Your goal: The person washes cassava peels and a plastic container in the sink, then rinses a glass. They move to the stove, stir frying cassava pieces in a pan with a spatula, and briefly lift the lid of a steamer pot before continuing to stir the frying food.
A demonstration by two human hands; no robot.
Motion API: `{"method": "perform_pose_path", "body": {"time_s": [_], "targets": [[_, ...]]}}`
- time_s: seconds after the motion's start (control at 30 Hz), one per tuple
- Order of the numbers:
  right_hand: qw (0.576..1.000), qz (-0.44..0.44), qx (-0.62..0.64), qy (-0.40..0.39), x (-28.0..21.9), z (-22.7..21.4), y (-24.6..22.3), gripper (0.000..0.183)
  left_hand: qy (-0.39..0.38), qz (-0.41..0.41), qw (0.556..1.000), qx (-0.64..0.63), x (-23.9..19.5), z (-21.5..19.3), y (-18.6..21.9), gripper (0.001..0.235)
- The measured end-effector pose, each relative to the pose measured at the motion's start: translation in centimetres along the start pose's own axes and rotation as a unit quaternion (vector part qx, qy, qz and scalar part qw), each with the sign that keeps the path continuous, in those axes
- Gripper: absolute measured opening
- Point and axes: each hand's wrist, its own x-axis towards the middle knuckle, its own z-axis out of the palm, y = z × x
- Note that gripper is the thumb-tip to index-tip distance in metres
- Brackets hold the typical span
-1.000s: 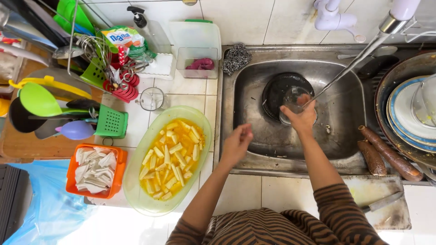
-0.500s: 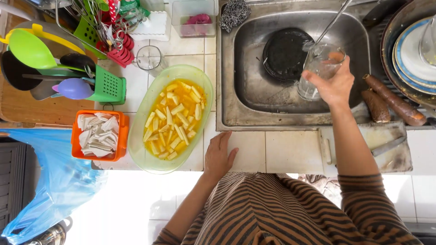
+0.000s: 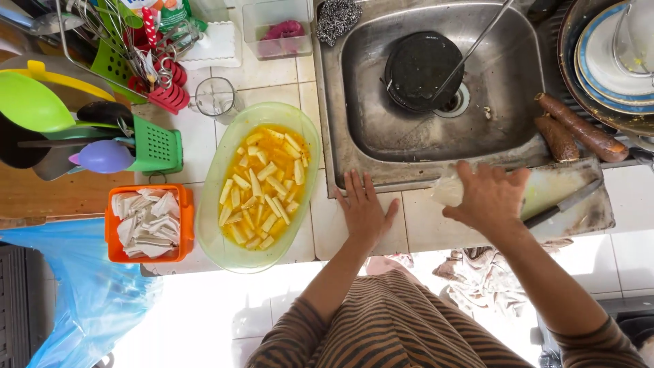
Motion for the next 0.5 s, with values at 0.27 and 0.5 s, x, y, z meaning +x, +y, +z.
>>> {"method": "perform_pose_path", "body": {"time_s": [0.27, 0.5], "targets": [[0.996, -0.037, -0.003, 0.081, 3.4, -3.8, -6.4, 0.081, -0.119, -0.069, 0.99, -0.01, 9.4, -1.4, 1.5, 0.111], [0.952, 0.036, 0.285, 0.104, 8.3, -6.4, -0.5, 0.088, -0.085, 0.097, 0.977, -0.168, 21.4, -1.7, -2.8, 0.053]]}}
